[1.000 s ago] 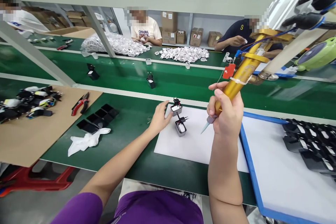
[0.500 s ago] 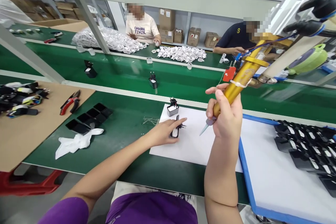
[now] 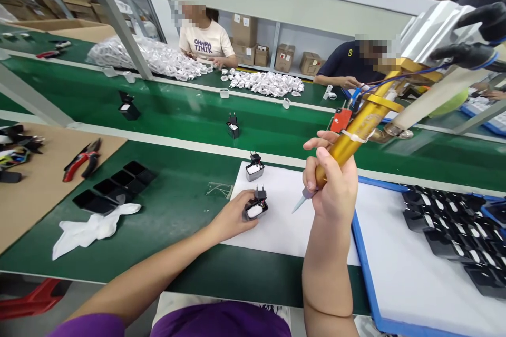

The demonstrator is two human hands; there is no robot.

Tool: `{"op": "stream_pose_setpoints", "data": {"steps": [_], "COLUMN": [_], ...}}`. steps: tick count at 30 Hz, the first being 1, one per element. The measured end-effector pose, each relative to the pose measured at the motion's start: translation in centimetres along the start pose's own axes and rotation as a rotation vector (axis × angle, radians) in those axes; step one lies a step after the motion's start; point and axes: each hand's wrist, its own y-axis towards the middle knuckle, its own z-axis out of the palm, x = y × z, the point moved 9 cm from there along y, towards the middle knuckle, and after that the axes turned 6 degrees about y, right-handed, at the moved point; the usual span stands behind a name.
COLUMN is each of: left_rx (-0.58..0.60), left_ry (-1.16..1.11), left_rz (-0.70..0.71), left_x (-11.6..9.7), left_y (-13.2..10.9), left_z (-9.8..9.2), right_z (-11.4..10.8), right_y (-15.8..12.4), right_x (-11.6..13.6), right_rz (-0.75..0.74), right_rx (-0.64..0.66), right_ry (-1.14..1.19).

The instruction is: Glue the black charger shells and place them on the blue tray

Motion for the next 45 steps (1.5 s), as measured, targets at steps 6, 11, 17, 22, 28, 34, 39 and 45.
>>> {"op": "stream_pose_setpoints", "data": {"steps": [6,11,17,22,28,34,39,45], "left_rx": [0.054,0.013,-0.068,-0.111,-0.161,-0.203,-0.194,-0.163], "left_ry": [0.202,0.176,0.045,-0.02,-0.047,-0.008,0.032,0.053], "left_rz": [-0.062,0.016,0.103,0.112,0.111,0.126,0.074,0.053], "left_x": [0.3,-1.8,-5.9,-7.9,-9.0,-9.5,-8.9,-9.4], "left_y": [-0.3,-0.9,-1.4,-1.5,-1.7,-1.9,-1.4,-0.3], "left_z": [0.0,-0.7,-2.5,-3.6,-4.4,-4.7,-3.8,-1.4], "right_z": [0.2,1.4,1.9,2.0,1.9,1.8,1.7,1.7], "right_y": [0.1,-0.3,-0.8,-1.1,-1.0,-0.9,-1.0,-1.1], "right_x": [-0.3,-0.8,-0.5,-0.4,-0.5,-0.5,-0.4,-0.3], "right_rz": [0.049,0.114,0.067,0.057,0.068,0.051,0.039,0.026], "right_rx": [0.026,0.124,0.126,0.117,0.079,0.086,0.081,0.066], "right_ry": [0.042,0.14,0.119,0.097,0.143,0.113,0.045,0.042]}}
